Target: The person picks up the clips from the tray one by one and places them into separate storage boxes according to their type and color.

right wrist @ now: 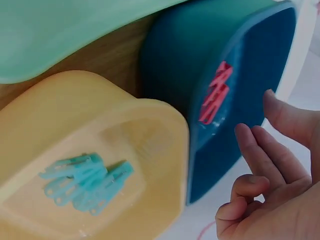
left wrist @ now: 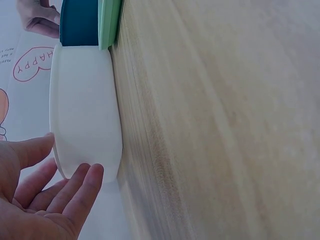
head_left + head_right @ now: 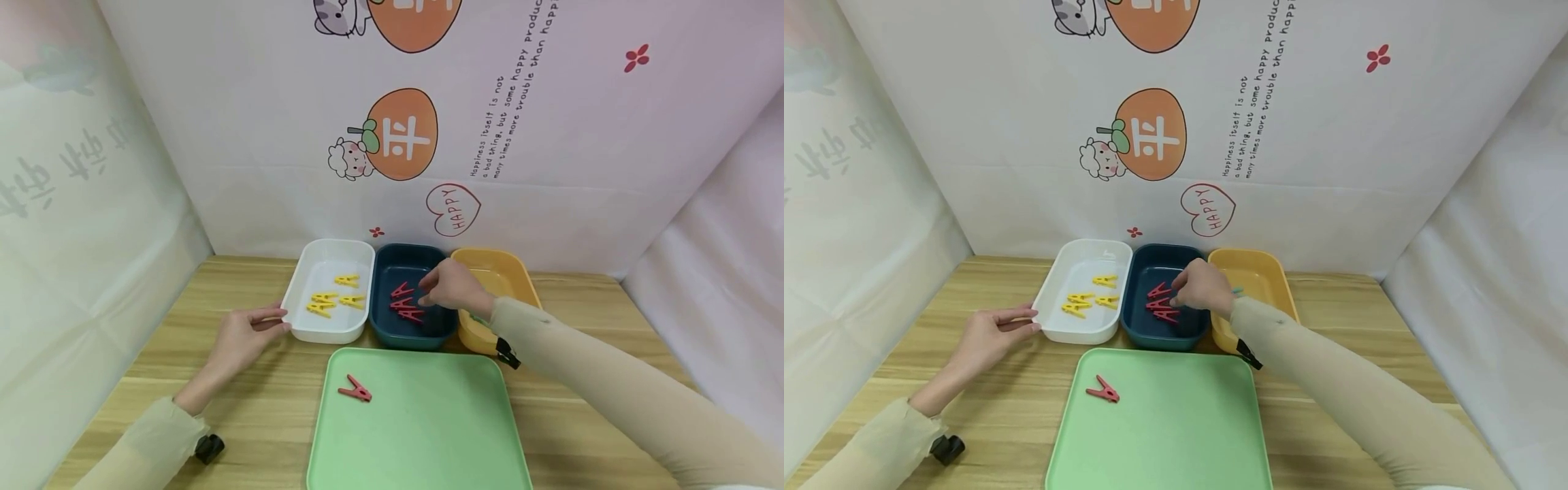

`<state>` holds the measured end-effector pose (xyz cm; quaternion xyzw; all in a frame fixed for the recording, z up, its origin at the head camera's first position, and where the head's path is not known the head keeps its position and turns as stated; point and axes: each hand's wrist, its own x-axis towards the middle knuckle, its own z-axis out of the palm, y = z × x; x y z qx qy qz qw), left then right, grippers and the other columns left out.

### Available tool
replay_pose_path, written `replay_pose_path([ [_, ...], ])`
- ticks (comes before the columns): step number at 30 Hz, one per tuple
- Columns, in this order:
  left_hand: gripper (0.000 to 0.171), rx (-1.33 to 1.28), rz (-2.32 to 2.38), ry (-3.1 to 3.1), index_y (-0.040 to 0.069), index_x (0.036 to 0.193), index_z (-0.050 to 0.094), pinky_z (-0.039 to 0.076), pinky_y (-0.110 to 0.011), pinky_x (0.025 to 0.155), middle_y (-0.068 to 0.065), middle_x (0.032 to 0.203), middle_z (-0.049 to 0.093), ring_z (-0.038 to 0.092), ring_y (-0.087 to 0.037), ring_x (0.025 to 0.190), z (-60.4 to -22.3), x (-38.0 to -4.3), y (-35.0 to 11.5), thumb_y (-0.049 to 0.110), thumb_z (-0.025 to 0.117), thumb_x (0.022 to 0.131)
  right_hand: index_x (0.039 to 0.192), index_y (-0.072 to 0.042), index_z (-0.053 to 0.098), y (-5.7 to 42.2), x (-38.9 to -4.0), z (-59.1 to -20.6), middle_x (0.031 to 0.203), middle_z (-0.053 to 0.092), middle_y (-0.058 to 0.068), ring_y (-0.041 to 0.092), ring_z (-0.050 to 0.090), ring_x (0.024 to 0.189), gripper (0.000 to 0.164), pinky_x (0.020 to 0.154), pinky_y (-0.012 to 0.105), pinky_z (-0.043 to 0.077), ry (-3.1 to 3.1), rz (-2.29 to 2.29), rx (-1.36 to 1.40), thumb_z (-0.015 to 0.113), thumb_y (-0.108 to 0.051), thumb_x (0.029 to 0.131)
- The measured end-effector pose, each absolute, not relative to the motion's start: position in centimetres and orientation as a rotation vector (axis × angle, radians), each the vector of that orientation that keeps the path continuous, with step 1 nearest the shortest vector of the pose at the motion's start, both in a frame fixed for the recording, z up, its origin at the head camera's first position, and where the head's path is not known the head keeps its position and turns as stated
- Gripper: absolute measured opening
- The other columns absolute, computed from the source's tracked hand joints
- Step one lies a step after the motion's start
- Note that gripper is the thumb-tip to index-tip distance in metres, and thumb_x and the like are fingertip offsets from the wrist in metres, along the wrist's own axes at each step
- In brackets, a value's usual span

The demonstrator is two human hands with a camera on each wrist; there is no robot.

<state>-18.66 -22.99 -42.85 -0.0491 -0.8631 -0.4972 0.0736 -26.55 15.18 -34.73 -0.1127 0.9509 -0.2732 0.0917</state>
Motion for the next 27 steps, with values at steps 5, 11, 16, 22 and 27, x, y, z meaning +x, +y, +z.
replay_pose_path([
  [5,0.035,-0.155,-1.501,-2.594,-0.008,0.123,0.073,0.063,-0.027,0.079,-0.023,0.14,0.063,0.074,-0.038,0.108,-42.7,-18.7,-23.1,0.01,0.081,0.094,0.109,-0.005,0.082,15.7,-25.0,-33.7,0.103,0.077,0.006,0.023,0.068,0.091,0.022,0.084,0.038,0.062,2.844,-0.827,-0.385,0.088,-0.012,0.089],
  [11,0.034,-0.151,-1.498,-2.595,-0.007,0.123,0.074,0.063,-0.027,0.079,-0.022,0.14,0.063,0.073,-0.038,0.109,-42.7,-18.7,-23.3,0.01,0.081,0.094,0.105,-0.005,0.081,16.2,-23.0,-32.8,0.092,0.076,0.002,0.02,0.066,0.086,0.02,0.077,0.035,0.061,2.865,-0.872,-0.453,0.088,-0.011,0.088],
  [16,0.035,-0.156,-1.504,-2.588,-0.007,0.122,0.074,0.063,-0.026,0.079,-0.022,0.138,0.064,0.074,-0.037,0.108,-42.9,-18.7,-23.2,0.011,0.082,0.094,0.1,-0.008,0.082,16.5,-20.4,-32.1,0.086,0.075,-0.003,0.018,0.063,0.082,0.016,0.07,0.033,0.056,2.893,-0.874,-0.553,0.089,-0.014,0.086],
  [22,0.036,-0.146,-1.52,-2.58,-0.008,0.124,0.073,0.063,-0.025,0.079,-0.022,0.139,0.064,0.074,-0.037,0.108,-43.0,-18.7,-23.3,0.011,0.081,0.094,0.095,-0.013,0.082,16.3,-17.2,-32.2,0.079,0.071,-0.009,0.014,0.059,0.063,0.012,0.055,0.03,0.05,2.876,-0.906,-0.65,0.09,-0.015,0.086],
  [27,0.037,-0.149,-1.53,-2.583,-0.009,0.124,0.072,0.063,-0.026,0.079,-0.023,0.139,0.064,0.074,-0.037,0.108,-42.9,-18.8,-23.2,0.011,0.081,0.094,0.093,-0.015,0.081,15.8,-15.2,-32.8,0.079,0.069,-0.011,0.015,0.06,0.07,0.01,0.06,0.03,0.052,2.789,-0.937,-0.694,0.089,-0.013,0.087],
])
